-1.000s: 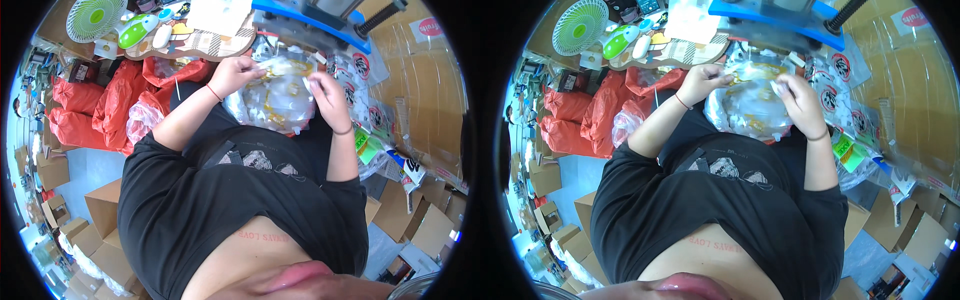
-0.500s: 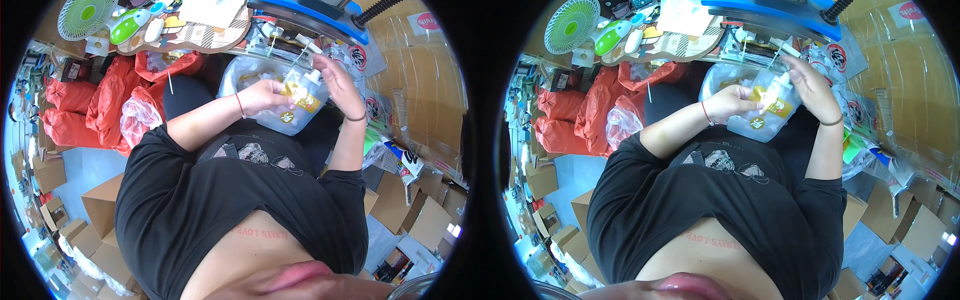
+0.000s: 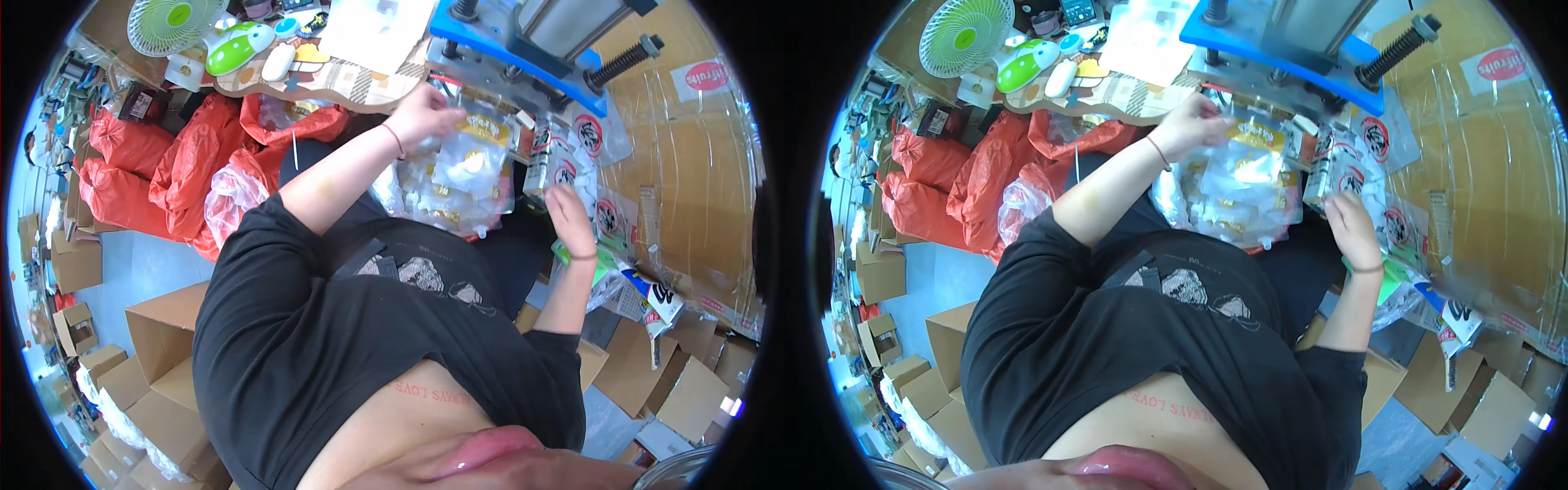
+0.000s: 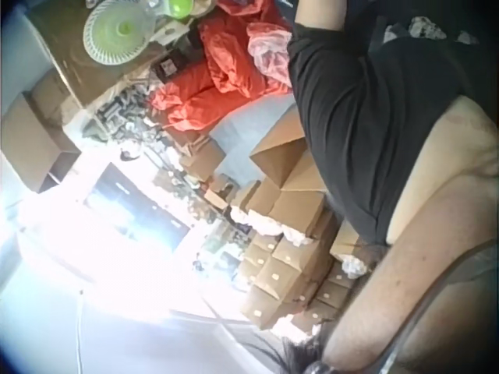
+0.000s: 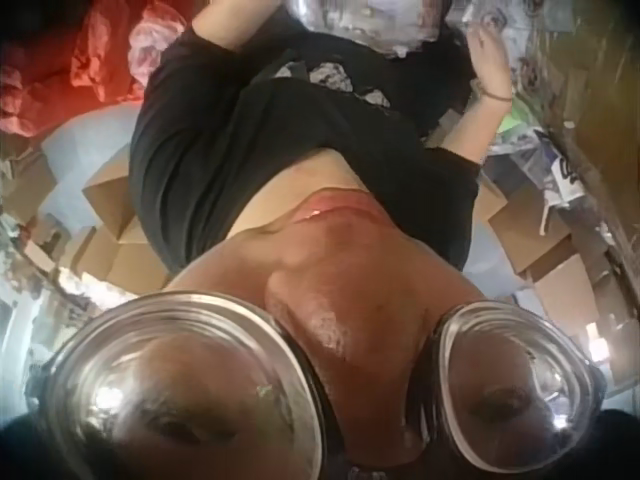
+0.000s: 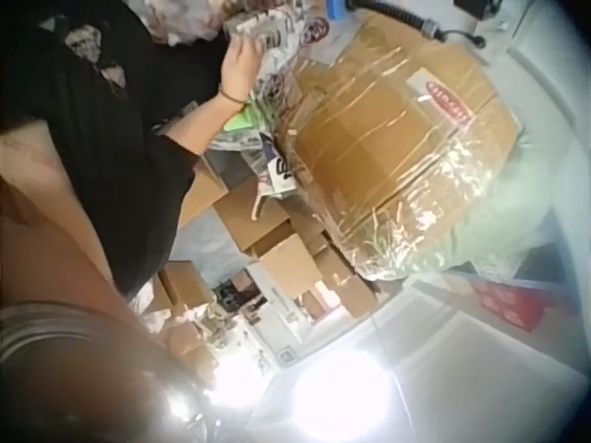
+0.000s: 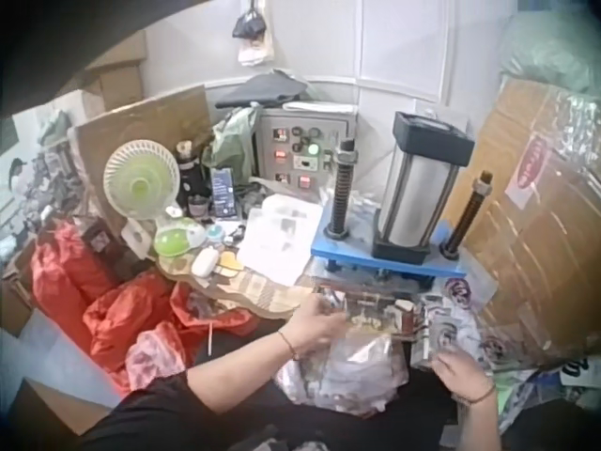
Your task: Packing items into plastic bags and sealing them using a heat sealing machine.
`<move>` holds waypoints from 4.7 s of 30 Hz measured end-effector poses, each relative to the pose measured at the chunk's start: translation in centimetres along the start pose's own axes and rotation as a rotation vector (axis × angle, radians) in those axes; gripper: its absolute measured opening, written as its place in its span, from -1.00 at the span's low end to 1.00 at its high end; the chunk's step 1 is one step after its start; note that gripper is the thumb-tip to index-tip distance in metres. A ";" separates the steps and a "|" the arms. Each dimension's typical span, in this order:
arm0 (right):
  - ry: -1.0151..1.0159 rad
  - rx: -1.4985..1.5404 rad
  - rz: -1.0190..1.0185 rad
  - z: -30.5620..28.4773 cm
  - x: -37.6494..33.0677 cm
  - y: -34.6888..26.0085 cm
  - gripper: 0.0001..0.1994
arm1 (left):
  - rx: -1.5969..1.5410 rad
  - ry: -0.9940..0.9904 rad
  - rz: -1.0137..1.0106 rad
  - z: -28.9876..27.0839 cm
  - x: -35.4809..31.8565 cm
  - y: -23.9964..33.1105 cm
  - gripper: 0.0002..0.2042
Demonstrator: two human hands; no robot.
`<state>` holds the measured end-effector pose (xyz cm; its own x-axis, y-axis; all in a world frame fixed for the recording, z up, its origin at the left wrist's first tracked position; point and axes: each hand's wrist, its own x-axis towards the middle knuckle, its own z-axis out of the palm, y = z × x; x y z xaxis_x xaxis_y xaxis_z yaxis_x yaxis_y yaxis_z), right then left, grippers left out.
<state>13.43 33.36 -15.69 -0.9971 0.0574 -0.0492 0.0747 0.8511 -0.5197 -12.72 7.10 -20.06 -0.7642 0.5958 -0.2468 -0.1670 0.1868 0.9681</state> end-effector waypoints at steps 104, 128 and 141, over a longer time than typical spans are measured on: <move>0.275 -0.099 0.173 -2.1 -4.2 0.4 -0.85 | 1.364 0.522 0.622 -12.4 4.0 -3.5 -0.44; 0.406 0.891 -0.178 1.0 7.5 -10.2 -0.80 | -0.013 -0.455 0.099 2.5 -9.1 1.0 -0.77; 0.425 0.976 -0.132 1.1 6.4 -9.6 -0.81 | -0.154 -0.512 0.099 5.0 -8.3 -1.3 -0.79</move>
<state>6.38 25.02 -11.97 -0.9065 0.3325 0.2604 -0.2446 0.0892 -0.9655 -2.98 5.82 -19.46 -0.3864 0.9161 -0.1069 -0.2284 0.0172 0.9734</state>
